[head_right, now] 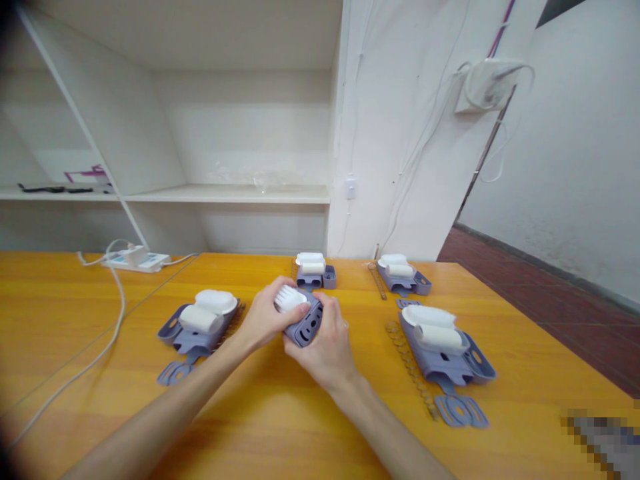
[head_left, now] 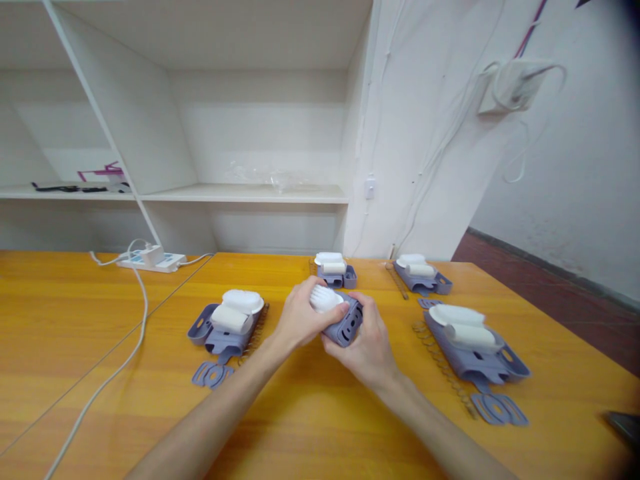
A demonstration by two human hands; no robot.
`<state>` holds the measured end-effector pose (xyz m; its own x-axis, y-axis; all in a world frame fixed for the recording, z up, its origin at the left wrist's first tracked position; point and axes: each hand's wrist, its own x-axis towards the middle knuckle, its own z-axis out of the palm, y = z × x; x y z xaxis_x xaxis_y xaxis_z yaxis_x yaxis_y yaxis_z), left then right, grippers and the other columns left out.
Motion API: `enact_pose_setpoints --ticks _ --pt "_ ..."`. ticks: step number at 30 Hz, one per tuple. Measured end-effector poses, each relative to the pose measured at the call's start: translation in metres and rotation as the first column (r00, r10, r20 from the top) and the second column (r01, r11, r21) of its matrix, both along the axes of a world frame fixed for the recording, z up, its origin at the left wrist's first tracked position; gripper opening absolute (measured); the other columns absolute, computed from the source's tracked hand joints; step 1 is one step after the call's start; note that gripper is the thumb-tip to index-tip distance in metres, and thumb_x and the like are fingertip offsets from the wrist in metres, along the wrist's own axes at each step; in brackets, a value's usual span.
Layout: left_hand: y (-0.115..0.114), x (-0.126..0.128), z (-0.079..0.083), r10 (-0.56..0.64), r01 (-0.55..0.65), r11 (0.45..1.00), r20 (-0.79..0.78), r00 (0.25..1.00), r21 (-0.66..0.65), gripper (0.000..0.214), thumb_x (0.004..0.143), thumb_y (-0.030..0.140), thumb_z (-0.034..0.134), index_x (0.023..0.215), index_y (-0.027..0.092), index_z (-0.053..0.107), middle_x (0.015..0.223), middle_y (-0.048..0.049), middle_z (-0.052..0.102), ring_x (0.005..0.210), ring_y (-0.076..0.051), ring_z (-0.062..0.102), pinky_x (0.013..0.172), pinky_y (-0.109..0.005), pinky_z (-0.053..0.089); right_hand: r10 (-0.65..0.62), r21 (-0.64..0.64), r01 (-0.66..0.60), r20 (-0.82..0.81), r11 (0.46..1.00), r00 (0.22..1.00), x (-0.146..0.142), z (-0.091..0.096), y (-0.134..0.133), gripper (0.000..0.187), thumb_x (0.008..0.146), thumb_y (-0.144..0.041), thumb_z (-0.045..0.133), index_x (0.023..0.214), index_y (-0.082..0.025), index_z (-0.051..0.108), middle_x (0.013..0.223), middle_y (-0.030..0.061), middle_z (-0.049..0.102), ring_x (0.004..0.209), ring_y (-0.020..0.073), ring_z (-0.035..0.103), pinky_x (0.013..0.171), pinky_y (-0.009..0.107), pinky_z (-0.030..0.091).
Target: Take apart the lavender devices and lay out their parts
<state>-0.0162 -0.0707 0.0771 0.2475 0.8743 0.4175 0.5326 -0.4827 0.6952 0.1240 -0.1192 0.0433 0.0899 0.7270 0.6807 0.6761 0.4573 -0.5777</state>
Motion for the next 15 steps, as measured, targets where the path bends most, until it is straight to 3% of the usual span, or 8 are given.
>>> enact_pose_setpoints --ticks 5,11,15 --pt "0.003 0.004 -0.002 0.049 -0.049 0.999 -0.011 0.999 0.001 0.037 0.075 0.051 0.059 0.097 0.021 0.059 0.087 -0.0007 0.064 0.082 -0.019 0.059 0.072 -0.029 0.046 -0.02 -0.033 0.02 -0.003 0.999 1.0 0.0 -0.001 0.0 0.066 0.062 -0.033 0.07 0.119 -0.02 0.038 0.108 0.0097 0.053 0.096 0.0255 0.056 0.082 0.04 0.049" --pt "0.004 0.004 -0.005 0.038 -0.038 0.999 0.032 0.999 0.004 0.046 0.073 0.059 0.061 0.099 0.021 0.058 0.092 -0.0024 0.064 0.087 -0.02 0.06 0.077 -0.031 0.046 0.035 -0.038 -0.037 -0.04 0.999 0.999 0.005 -0.001 0.004 0.065 0.065 -0.03 0.07 0.121 -0.02 0.038 0.113 0.0099 0.052 0.102 0.0254 0.053 0.089 0.04 0.046" --pt "0.01 -0.008 -0.004 -0.106 0.101 0.992 0.054 0.993 0.082 0.051 0.068 0.051 0.069 0.107 0.021 0.057 0.111 -0.0059 0.061 0.102 -0.023 0.056 0.089 -0.033 0.043 0.147 -0.12 -0.164 -0.137 0.979 0.98 0.018 0.002 0.008 0.069 0.066 -0.031 0.072 0.124 -0.021 0.037 0.117 0.0091 0.051 0.104 0.0248 0.053 0.091 0.04 0.045"
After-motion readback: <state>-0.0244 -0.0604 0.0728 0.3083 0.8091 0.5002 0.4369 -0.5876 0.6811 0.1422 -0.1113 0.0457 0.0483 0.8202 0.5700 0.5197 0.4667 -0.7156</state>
